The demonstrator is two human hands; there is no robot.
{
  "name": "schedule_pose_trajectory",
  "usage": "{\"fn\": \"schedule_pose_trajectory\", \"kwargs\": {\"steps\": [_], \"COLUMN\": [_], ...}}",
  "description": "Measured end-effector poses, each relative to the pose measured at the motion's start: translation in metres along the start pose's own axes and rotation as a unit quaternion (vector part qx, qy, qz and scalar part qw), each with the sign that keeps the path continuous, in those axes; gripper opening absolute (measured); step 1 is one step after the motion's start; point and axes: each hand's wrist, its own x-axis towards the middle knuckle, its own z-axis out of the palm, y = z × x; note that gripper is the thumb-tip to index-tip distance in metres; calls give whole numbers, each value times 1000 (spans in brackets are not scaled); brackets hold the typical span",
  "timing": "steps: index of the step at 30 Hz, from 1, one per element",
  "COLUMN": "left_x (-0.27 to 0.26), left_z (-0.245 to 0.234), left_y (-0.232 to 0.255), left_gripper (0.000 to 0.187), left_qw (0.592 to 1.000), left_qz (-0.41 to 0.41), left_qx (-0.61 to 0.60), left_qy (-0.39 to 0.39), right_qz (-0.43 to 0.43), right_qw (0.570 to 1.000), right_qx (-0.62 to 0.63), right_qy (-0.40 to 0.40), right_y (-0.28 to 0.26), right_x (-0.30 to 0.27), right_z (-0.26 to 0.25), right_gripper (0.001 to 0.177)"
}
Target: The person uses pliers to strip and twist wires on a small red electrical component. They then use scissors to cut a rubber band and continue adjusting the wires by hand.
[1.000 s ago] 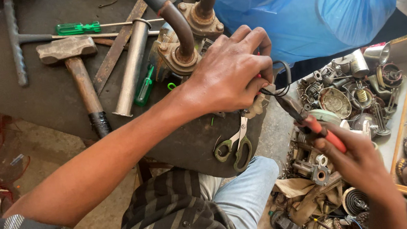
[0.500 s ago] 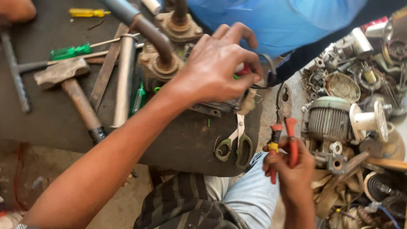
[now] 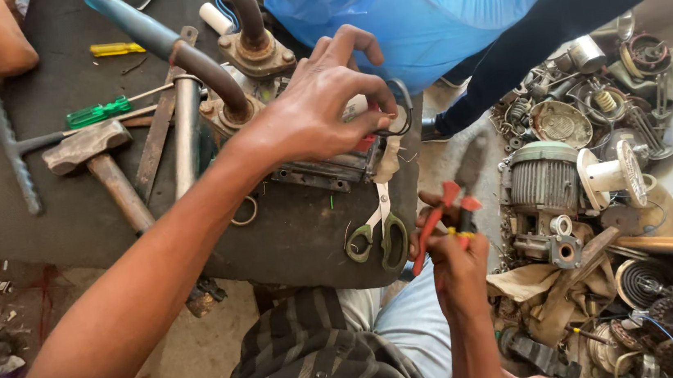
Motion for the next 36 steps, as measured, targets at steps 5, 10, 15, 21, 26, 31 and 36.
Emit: {"fn": "schedule_pose_trajectory", "kwargs": {"steps": [5, 10, 15, 21, 26, 31, 36], "left_x": [-2, -1, 21, 14, -23, -27, -25], "left_z": [-6, -17, -13, -27, -28, -17, -13], "left_y": [-2, 8, 18, 20, 16, 17, 14], "left_gripper": [16, 31, 25, 15, 12, 14, 15], "left_qw": [999, 969, 970, 994, 993, 995, 998], "left_qz": [14, 51, 169, 62, 57, 39, -4], "left_qx": [-34, -241, -146, 63, 89, 58, 38], "left_qy": [6, 35, 92, 57, 54, 68, 57], "right_qz": [-127, -208, -213, -222, -210, -292, -356], "right_qw": [913, 862, 838, 866, 875, 841, 775], "right_qx": [-386, -462, -502, -448, -434, -456, -521], "right_qy": [30, 26, 17, 27, 37, 15, 29], "right_y": [-10, -23, -18, -21, -27, -28, -21], "right_x": [13, 24, 20, 14, 15, 20, 28], "right_z": [13, 30, 39, 37, 36, 47, 55], "right_gripper": [49, 28, 19, 27, 22, 22, 31]}}
